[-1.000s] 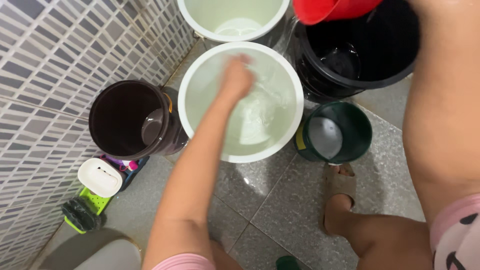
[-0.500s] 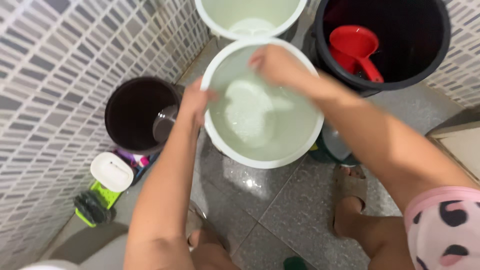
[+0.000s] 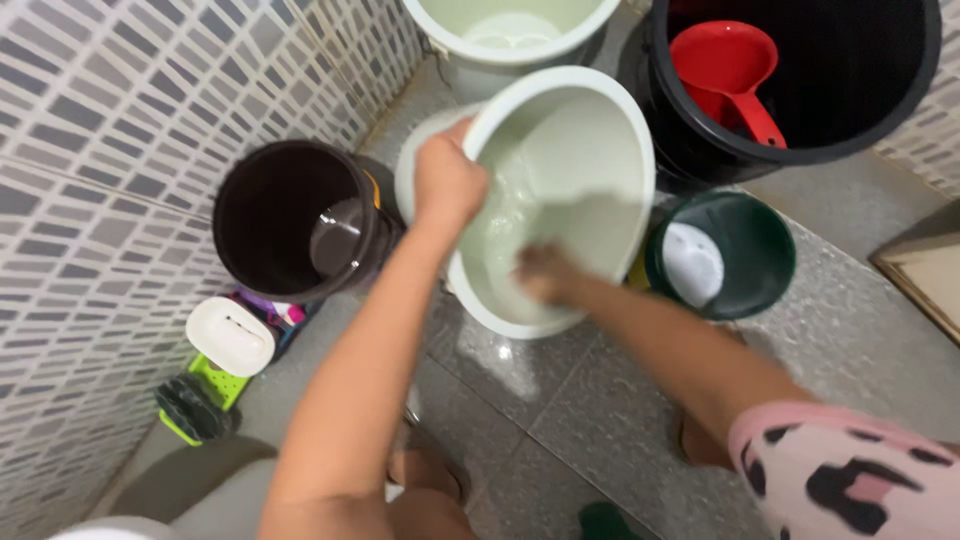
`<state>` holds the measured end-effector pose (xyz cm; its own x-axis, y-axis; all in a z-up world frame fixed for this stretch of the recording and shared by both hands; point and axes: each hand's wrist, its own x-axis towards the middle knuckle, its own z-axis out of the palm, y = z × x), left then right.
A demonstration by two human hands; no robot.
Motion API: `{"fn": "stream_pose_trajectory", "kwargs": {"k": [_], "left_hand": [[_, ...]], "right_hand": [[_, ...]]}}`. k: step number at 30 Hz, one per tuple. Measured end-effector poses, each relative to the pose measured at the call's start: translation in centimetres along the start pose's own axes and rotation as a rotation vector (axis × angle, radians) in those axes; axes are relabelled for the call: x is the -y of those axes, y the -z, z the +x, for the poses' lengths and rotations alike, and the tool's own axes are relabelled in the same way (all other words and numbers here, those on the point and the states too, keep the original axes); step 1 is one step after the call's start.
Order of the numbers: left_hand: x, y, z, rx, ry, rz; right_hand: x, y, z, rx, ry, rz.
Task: The person scrubs the interior and exterior of a white bucket using a small abrasive pad, then rinses it with water from a red scoop. The person repeats this process for a second white bucket, scrubbing and rinsing both the inside and outside surfaces.
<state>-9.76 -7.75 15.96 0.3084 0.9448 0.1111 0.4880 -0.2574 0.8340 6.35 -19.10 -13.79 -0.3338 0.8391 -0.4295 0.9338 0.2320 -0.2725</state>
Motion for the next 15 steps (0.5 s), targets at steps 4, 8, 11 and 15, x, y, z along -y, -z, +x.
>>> {"fn": "stream_pose_trajectory", "kwargs": {"k": [4, 8, 11, 15], "left_hand": [[-0.8, -1.0, -0.6, 0.028, -0.083, 0.134], [-0.2, -0.4, 0.2, 0.016, -0.109, 0.058], [1.2, 0.1, -0.1, 0.005, -0.075, 0.04], [1.1, 1.1, 0.0, -0.03, -0.064, 0.04]], "right_hand": [[1.9, -7.6, 4.7, -0.469, 0.566, 0.417], [-5.3, -5.5, 9.7, -0.759, 0.391, 0.216], [-8.3, -3.1, 11.1, -0.786, 0.042, 0.039], [-2.3, -0.4, 13.8, -0.732, -0.187, -0.014]]}}
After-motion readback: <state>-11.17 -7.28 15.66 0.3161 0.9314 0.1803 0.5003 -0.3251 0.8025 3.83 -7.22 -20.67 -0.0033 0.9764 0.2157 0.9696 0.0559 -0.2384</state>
